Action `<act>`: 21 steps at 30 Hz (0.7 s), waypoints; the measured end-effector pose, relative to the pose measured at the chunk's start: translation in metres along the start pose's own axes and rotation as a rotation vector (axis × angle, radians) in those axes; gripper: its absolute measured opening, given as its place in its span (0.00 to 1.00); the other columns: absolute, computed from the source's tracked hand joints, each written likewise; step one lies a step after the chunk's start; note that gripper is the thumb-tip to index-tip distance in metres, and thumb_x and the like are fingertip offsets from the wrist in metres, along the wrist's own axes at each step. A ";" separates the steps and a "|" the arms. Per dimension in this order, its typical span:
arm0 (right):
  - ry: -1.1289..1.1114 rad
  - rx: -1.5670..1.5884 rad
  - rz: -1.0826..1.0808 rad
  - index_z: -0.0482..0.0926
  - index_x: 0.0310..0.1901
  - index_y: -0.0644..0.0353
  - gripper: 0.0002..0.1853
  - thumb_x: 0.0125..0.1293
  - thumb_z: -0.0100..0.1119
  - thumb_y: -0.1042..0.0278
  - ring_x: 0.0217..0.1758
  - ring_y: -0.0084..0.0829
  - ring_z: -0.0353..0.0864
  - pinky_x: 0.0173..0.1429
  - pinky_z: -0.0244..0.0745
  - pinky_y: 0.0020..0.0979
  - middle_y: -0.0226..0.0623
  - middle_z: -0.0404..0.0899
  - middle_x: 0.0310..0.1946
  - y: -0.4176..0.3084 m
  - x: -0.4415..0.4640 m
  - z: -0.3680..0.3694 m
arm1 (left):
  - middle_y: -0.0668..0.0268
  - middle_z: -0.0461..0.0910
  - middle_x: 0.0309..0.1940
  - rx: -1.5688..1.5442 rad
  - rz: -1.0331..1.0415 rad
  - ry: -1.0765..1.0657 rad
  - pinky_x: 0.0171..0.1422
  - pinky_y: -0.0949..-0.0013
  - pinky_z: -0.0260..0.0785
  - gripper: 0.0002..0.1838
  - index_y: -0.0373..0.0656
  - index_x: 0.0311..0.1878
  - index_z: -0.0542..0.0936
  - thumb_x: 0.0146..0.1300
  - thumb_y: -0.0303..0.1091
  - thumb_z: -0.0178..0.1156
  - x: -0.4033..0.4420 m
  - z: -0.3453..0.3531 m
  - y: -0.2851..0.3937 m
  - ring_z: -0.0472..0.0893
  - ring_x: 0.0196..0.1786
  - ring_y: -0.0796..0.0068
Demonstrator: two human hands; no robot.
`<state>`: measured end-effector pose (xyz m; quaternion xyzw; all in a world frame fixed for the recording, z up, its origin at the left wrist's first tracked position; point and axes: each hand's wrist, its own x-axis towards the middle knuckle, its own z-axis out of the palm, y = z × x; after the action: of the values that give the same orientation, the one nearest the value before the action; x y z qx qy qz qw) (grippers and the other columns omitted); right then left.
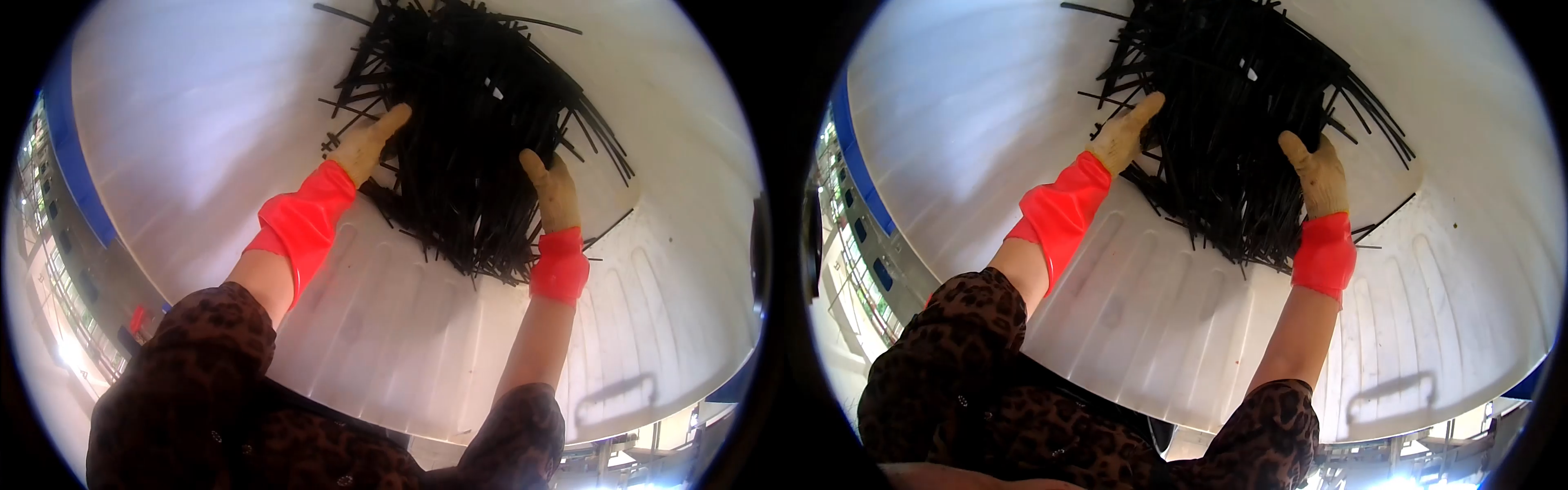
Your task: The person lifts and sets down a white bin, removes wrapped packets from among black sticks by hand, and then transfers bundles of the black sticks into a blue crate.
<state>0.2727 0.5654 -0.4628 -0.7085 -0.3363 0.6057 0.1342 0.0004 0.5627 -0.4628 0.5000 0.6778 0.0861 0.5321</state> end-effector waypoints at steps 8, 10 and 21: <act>-0.259 0.398 -0.145 0.67 0.49 0.71 0.34 0.48 0.61 0.50 0.44 0.32 0.72 0.49 0.65 0.27 0.44 0.74 0.42 -0.041 -0.001 0.042 | 0.62 0.75 0.42 -0.632 -0.299 -0.310 0.53 0.76 0.62 0.24 0.29 0.47 0.72 0.54 0.41 0.58 0.008 0.004 0.054 0.72 0.46 0.75; -0.233 0.324 -0.073 0.67 0.49 0.71 0.34 0.48 0.62 0.51 0.45 0.32 0.72 0.50 0.65 0.26 0.43 0.74 0.42 -0.038 -0.009 0.049 | 0.63 0.75 0.42 -0.999 -0.319 -0.402 0.49 0.76 0.65 0.23 0.30 0.46 0.72 0.51 0.38 0.61 0.008 0.011 0.026 0.74 0.42 0.76; -0.154 0.804 -0.138 0.70 0.46 0.68 0.32 0.46 0.61 0.49 0.40 0.27 0.73 0.46 0.67 0.26 0.36 0.74 0.39 -0.067 -0.111 0.034 | 0.62 0.76 0.37 -0.533 -0.131 -0.277 0.45 0.75 0.66 0.26 0.32 0.45 0.72 0.42 0.34 0.62 -0.064 -0.026 0.164 0.75 0.38 0.74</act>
<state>0.2148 0.5364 -0.3458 -0.5281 -0.1286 0.7295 0.4152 0.0712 0.6041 -0.3050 0.3052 0.5831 0.1574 0.7362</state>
